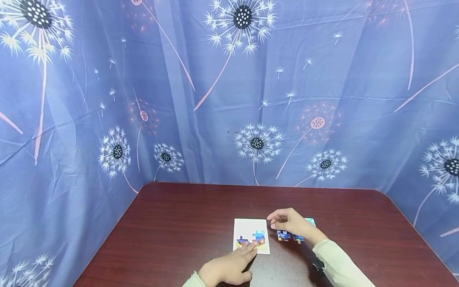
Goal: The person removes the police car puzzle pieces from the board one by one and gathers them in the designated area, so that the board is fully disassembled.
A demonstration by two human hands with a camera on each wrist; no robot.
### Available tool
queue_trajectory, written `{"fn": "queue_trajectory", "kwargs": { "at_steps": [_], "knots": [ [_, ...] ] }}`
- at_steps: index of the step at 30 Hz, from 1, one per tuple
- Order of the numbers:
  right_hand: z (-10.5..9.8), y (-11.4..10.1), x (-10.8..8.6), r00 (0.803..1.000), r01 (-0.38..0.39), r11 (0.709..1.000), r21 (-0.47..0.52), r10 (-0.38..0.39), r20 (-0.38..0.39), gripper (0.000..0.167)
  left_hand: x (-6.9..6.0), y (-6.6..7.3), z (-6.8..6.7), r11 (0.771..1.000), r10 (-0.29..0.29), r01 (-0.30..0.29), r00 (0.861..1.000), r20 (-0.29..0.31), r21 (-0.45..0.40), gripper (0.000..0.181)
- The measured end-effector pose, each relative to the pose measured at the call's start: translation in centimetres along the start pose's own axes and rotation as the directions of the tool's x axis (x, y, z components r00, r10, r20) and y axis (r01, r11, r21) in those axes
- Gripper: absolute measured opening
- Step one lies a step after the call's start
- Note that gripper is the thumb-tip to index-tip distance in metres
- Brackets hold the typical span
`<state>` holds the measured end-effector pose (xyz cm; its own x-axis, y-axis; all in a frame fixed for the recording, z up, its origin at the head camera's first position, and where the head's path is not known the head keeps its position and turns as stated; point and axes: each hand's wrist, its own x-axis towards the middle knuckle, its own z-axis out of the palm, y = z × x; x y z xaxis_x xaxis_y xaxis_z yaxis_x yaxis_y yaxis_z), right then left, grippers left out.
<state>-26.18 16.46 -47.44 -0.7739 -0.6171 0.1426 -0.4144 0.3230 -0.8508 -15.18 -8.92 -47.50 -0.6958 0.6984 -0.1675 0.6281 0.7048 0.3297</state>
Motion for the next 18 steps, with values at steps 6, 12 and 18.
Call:
{"fn": "queue_trajectory", "kwargs": {
  "at_steps": [6, 12, 18],
  "knots": [
    [1.3, -0.6, 1.1, 0.999, -0.025, 0.999, 0.035, 0.024, 0.035, 0.025, 0.1, -0.1, 0.1, 0.999, 0.026, -0.025, 1.000, -0.017, 0.028, 0.063],
    [2.3, -0.9, 1.8, 0.995, -0.051, 0.998, 0.042, 0.048, 0.088, 0.029, 0.1, -0.2, -0.1, 1.000, 0.016, -0.016, 1.000, -0.007, 0.027, 0.062],
    [3.2, -0.8, 2.1, 0.993, -0.047, 0.999, -0.006, 0.048, 0.108, 0.031, 0.1, -0.2, -0.1, 1.000, 0.019, -0.019, 1.000, 0.003, 0.009, 0.063]
  ]
}}
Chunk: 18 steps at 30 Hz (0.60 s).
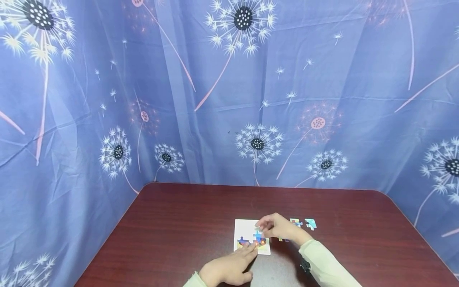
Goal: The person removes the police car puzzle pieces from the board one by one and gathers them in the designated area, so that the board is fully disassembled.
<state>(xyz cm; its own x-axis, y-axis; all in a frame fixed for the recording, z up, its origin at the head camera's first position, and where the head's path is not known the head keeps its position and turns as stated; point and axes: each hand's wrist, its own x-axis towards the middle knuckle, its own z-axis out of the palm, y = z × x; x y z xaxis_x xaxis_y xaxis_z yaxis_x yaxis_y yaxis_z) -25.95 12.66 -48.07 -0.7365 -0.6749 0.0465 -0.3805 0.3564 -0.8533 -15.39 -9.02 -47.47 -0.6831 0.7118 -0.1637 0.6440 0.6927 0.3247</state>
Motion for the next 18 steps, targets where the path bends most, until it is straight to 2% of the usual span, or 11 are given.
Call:
{"fn": "queue_trajectory", "kwargs": {
  "at_steps": [7, 18],
  "knots": [
    [0.26, 0.41, 0.19, 0.999, -0.048, 0.998, -0.030, 0.048, 0.022, 0.033, -0.04, 0.00, -0.01, 1.000, -0.003, 0.003, 1.000, 0.006, -0.014, 0.063],
    [0.35, 0.34, 0.20, 0.998, -0.052, 0.998, -0.030, 0.053, 0.045, 0.030, -0.08, 0.07, -0.02, 1.000, -0.003, 0.003, 1.000, 0.003, -0.023, 0.062]
  ]
}}
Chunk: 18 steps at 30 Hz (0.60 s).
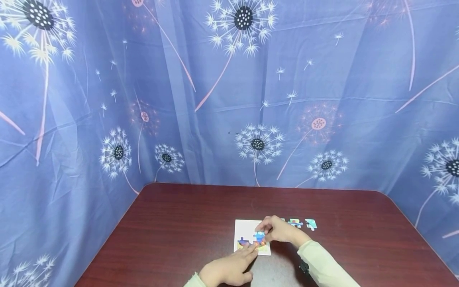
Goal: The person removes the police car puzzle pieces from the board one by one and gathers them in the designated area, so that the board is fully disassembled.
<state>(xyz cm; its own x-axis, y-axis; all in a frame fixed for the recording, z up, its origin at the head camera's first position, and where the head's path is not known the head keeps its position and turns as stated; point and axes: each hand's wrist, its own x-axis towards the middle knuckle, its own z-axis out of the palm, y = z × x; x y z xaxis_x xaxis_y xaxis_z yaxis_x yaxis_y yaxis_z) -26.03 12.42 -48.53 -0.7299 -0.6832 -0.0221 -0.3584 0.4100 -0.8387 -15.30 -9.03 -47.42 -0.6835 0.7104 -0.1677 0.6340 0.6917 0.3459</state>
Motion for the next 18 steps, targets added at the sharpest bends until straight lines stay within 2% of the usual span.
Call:
{"fn": "queue_trajectory", "kwargs": {
  "at_steps": [6, 18],
  "knots": [
    [0.02, 0.10, 0.06, 1.000, 0.000, 1.000, 0.010, 0.001, -0.012, 0.031, 0.11, -0.07, 0.02, 1.000, -0.026, 0.026, 1.000, 0.003, -0.007, 0.063],
    [-0.08, -0.03, -0.22, 0.999, 0.034, 0.997, 0.063, -0.033, -0.019, 0.028, -0.06, 0.20, -0.02, 0.999, -0.033, 0.033, 0.999, -0.009, 0.000, 0.062]
  ]
}}
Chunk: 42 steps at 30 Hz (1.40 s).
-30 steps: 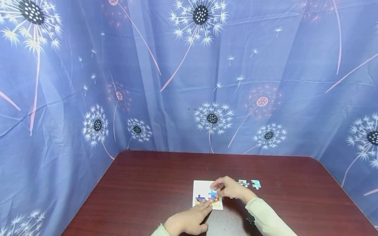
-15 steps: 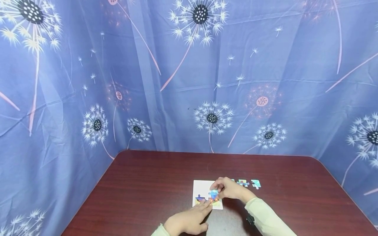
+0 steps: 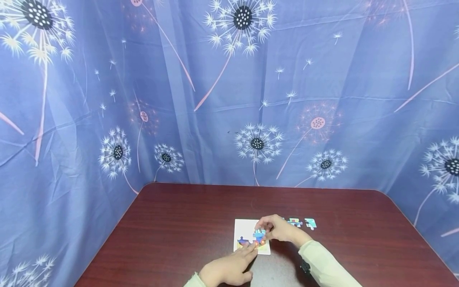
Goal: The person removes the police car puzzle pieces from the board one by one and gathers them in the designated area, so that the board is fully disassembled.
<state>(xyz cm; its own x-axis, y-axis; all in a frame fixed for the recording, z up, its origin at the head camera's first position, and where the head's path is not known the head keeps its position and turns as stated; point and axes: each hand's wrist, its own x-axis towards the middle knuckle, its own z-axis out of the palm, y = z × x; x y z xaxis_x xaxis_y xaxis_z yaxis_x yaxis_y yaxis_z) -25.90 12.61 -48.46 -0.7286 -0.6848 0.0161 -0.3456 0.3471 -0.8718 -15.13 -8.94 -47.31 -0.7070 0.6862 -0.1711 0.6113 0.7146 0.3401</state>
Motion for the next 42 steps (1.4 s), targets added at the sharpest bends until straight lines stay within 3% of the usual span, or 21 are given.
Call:
{"fn": "queue_trajectory", "kwargs": {
  "at_steps": [7, 17, 28, 32, 42],
  "knots": [
    [-0.2, 0.4, -0.2, 0.999, 0.036, 0.998, -0.052, -0.037, -0.018, 0.025, 0.0, 0.2, -0.1, 1.000, 0.002, -0.002, 1.000, -0.009, 0.017, 0.062],
    [-0.8, 0.3, -0.4, 0.994, 0.102, 0.994, 0.049, -0.101, -0.034, 0.023, 0.2, -0.1, 0.0, 1.000, 0.010, -0.010, 1.000, -0.005, 0.012, 0.063],
    [-2.2, 0.4, -1.7, 0.997, 0.006, 1.000, 0.015, -0.005, -0.071, 0.024, 0.0, -0.1, 0.4, 0.999, 0.020, -0.019, 0.999, -0.041, 0.027, 0.061],
    [-3.0, 0.9, -2.6, 0.996, -0.003, 1.000, 0.003, 0.003, -0.085, 0.025, -0.1, -0.2, 0.4, 1.000, -0.009, 0.009, 0.999, -0.035, -0.009, 0.062],
    [-5.6, 1.5, -5.9, 0.987, -0.032, 0.999, 0.030, 0.036, -0.154, 0.022, -0.1, -0.3, 0.3, 0.997, -0.002, 0.001, 1.000, -0.017, -0.072, 0.064]
  ]
}}
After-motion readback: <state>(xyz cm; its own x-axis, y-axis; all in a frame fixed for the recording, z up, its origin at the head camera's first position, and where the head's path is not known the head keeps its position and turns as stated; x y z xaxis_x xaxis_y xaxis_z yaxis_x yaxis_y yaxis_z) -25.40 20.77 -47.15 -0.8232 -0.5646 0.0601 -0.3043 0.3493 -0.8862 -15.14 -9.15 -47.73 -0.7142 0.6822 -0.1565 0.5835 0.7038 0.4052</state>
